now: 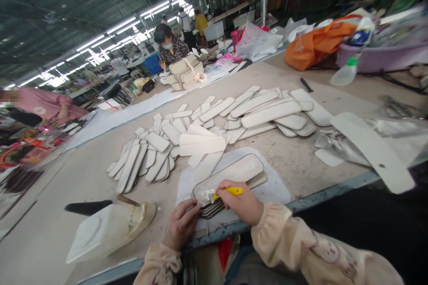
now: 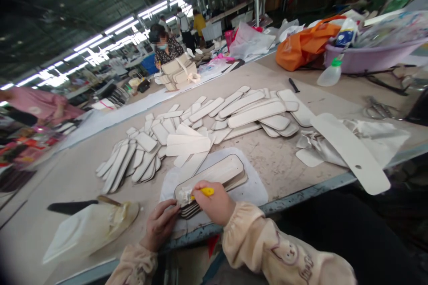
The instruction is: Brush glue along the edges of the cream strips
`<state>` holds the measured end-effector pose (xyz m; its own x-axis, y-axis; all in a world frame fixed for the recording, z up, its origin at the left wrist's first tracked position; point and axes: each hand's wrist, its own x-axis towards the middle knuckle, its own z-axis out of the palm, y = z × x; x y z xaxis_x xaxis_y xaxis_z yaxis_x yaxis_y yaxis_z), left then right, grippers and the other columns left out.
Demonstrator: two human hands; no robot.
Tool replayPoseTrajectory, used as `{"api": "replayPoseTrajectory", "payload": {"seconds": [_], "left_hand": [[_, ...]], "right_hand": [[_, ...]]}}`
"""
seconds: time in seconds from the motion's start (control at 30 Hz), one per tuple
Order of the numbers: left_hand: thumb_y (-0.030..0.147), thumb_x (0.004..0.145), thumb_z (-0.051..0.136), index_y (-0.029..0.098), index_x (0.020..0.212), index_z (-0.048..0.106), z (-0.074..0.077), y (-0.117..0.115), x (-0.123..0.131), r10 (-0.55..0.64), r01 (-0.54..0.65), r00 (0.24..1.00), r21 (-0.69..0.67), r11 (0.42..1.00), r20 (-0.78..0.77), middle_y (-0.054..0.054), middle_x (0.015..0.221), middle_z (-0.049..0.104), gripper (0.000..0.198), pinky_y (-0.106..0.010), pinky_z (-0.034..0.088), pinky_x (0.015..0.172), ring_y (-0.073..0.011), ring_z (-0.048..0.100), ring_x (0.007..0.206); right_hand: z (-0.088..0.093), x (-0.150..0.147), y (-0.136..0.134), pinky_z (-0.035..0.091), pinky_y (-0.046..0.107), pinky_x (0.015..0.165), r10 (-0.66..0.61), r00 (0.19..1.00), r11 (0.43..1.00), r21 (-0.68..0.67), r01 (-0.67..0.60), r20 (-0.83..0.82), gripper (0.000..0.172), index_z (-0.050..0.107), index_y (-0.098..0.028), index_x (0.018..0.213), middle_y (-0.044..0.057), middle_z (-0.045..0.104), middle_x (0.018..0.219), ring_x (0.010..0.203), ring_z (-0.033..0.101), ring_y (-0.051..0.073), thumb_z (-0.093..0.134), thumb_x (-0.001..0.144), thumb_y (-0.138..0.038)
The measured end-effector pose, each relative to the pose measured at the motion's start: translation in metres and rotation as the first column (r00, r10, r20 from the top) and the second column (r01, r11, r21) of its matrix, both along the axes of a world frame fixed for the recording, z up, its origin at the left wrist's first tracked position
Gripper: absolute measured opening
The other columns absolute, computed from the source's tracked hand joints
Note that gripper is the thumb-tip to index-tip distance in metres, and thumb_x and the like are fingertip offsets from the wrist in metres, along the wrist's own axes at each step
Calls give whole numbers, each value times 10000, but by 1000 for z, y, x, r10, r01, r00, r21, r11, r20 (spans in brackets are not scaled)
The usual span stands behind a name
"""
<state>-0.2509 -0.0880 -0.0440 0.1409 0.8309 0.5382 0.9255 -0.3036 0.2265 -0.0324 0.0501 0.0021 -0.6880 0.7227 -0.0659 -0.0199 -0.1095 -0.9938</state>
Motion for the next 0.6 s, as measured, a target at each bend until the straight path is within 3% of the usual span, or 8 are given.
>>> {"api": "replayPoseTrajectory", "payload": {"seconds": [0.13, 0.23, 0.3, 0.43, 0.6], "left_hand": [[136, 861, 602, 218, 1031, 682, 9, -1, 2, 3, -2, 1000, -40, 999, 19, -75, 997, 692, 205, -259, 584, 769, -166, 686, 891], [167, 878, 582, 210, 1095, 647, 27, 5, -5, 33, -25, 997, -106, 994, 75, -52, 948, 717, 231, -252, 590, 754, -158, 702, 845], [192, 882, 582, 200, 1108, 631, 42, 19, -15, 117, -108, 989, -97, 989, 90, -43, 916, 724, 232, -263, 592, 748, -163, 704, 828], [304, 886, 591, 189, 989, 674, 60, 82, -40, 288, -289, 956, -12, 957, -53, -80, 981, 710, 175, -361, 566, 865, -210, 681, 931], [370, 842, 651, 194, 1044, 682, 47, 178, -40, 161, -215, 957, -220, 951, -240, -90, 1094, 684, 270, -346, 505, 963, -213, 631, 1050]], "right_hand": [[11, 39, 35, 412, 261, 536, -177, 980, 978, 129, 164, 93, 176, 623, -215, 723, -44, 505, 495, 504, 490, 130, 505, 846, -259], [25, 74, 59, 413, 258, 551, -293, 953, 946, 170, 277, 74, 171, 624, -220, 759, -48, 524, 515, 516, 496, 130, 526, 860, -317], [34, 93, 69, 394, 243, 523, -377, 926, 915, 167, 368, 27, 192, 619, -220, 791, -47, 535, 543, 516, 486, 121, 538, 872, -374], [44, 115, 77, 350, 223, 466, -548, 833, 818, 160, 552, -73, 213, 609, -220, 853, -37, 547, 605, 525, 457, 108, 573, 873, -429], [46, 126, 82, 358, 221, 465, -619, 776, 765, 132, 630, -118, 209, 600, -214, 872, -30, 551, 622, 534, 463, 105, 582, 878, -422]]}}
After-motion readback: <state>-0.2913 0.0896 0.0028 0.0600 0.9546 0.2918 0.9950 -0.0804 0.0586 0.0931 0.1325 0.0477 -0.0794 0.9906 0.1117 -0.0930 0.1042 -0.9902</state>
